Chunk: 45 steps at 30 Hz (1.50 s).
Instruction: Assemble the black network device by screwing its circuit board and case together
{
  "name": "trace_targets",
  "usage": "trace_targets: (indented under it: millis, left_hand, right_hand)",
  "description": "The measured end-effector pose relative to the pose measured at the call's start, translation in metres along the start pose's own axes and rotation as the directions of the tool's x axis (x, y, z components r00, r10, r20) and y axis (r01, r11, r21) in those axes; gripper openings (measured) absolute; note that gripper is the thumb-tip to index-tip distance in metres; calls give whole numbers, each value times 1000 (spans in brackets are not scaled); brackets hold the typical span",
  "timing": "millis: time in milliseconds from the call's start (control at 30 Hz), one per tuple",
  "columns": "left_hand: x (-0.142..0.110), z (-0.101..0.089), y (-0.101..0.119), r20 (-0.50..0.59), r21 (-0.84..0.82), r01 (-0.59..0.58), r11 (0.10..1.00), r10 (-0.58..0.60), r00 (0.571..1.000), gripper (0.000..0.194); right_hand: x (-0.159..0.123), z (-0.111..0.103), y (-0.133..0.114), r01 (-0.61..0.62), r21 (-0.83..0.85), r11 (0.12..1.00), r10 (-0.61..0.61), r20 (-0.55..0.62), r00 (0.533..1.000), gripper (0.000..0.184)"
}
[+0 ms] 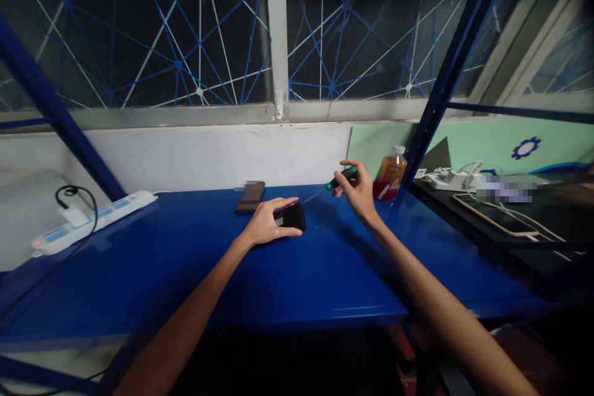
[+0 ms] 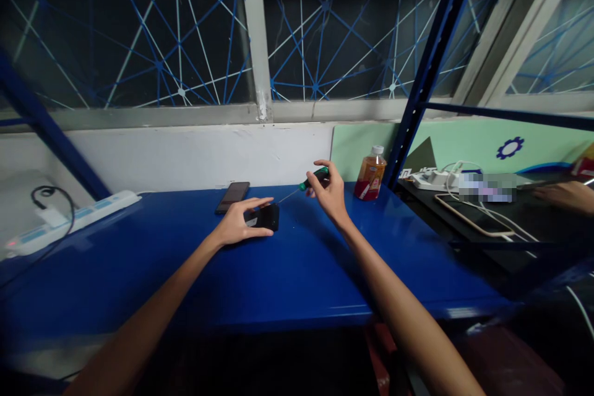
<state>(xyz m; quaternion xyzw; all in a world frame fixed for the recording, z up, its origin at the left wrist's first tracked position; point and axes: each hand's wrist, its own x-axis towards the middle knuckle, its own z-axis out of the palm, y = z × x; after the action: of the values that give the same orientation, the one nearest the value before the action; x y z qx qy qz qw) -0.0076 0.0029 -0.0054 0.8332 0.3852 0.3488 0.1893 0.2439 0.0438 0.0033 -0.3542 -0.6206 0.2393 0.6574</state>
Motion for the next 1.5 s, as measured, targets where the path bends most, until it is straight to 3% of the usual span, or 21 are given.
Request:
trace_targets:
  millis: [100,333,533,733,933,1133,1333,1500]
  left_hand:
    - [0,1,-1,6,5,0,1000,0,1000,73]
    - [0,1,-3,10,28,13,1000,-13,1000,73]
    - [-1,3,-1,28,12,-22,1000,22,999,71]
    - [-2,6,-8,9,-2,-44,999,44,999,72]
    - [0,1,-13,-4,-39,-79,996,79,997,72]
    - [1,-3,-17,-44,-51,-80,995,78,996,69]
    - [1,-3,-17,-47,-46,-77,996,75,996,70]
    - [0,-4,-15,-37,-58,-53,997,51,998,71]
  right_hand:
    - [-2,0,-1,4,-65,998,-7,-49,999,37]
    - [-1,0,4,-51,47,998,51,6,999,38]
    - [-8,5,6,-37,-81,996,25,-145,989,29]
    - [-8,5,10,-69,71,995,73,-57,996,31]
    - [-11,11,3,-72,-63,995,59,-185,981,28]
    - [-8,12,5,-81,86,993,85,-48,995,30]
    - [-11,13,5,-120,-45,992,113,-139,984,37]
    - [-11,10,3,-118,156,981,116,19,993,35]
